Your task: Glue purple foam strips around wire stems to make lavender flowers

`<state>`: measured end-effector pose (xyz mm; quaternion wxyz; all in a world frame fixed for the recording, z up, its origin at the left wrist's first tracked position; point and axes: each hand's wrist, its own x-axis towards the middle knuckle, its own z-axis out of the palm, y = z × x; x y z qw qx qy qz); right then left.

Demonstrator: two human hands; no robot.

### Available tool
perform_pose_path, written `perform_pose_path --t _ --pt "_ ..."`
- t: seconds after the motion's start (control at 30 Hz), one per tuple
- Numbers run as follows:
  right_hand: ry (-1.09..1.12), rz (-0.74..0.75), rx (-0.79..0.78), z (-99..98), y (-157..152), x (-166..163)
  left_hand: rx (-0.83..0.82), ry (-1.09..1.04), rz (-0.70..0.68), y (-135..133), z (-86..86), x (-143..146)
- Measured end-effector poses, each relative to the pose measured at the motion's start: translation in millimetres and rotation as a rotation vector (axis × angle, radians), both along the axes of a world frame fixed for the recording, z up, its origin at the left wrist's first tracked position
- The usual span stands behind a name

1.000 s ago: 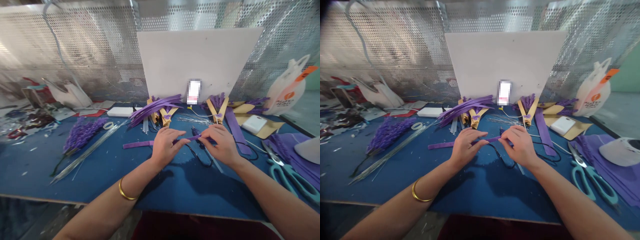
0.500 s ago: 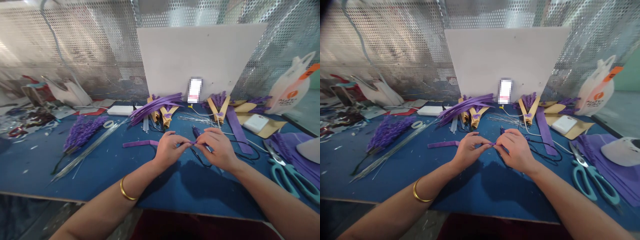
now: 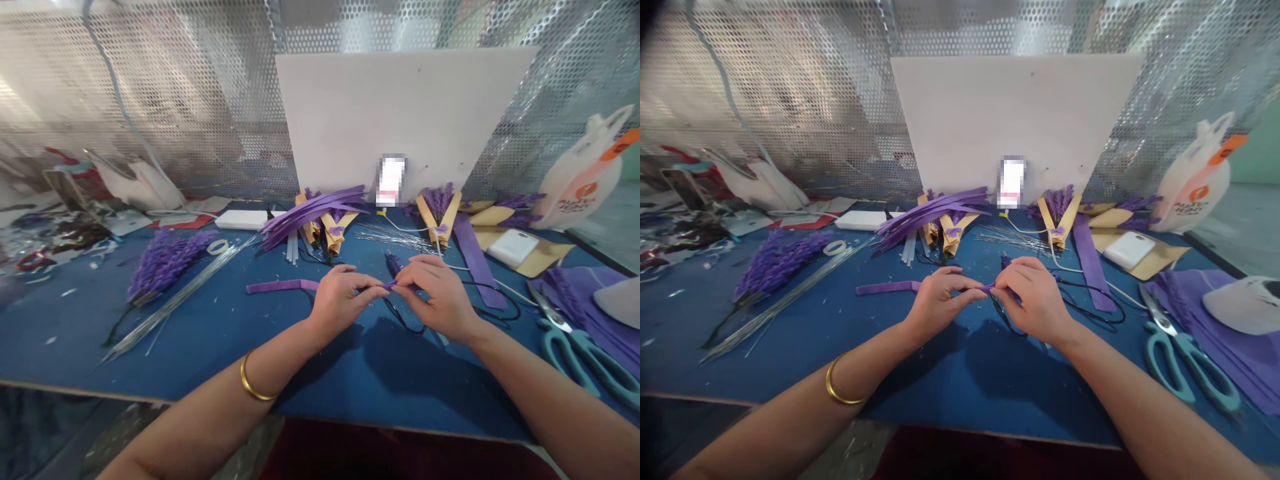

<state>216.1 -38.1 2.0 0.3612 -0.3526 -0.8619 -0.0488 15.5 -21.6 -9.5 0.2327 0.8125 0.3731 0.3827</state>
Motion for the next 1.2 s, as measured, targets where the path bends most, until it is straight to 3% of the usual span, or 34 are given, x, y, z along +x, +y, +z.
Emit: perform_pose_path --t 0.4,0.83,1.2 --pt "-0.009 -0.044 0.046 8.2 6.3 10.4 -0.047 0.009 0.048 2.7 2.6 -3.7" --pt "-0.001 -0.162 0.024 13.1 16.5 29.3 -0.307 -0.040 0.065 7.7 0.3 -6.5" --pt "-0.002 -0.274 0.021 11.4 25.3 42.8 -0.367 -0.056 0.067 13.0 -1.8 -7.4"
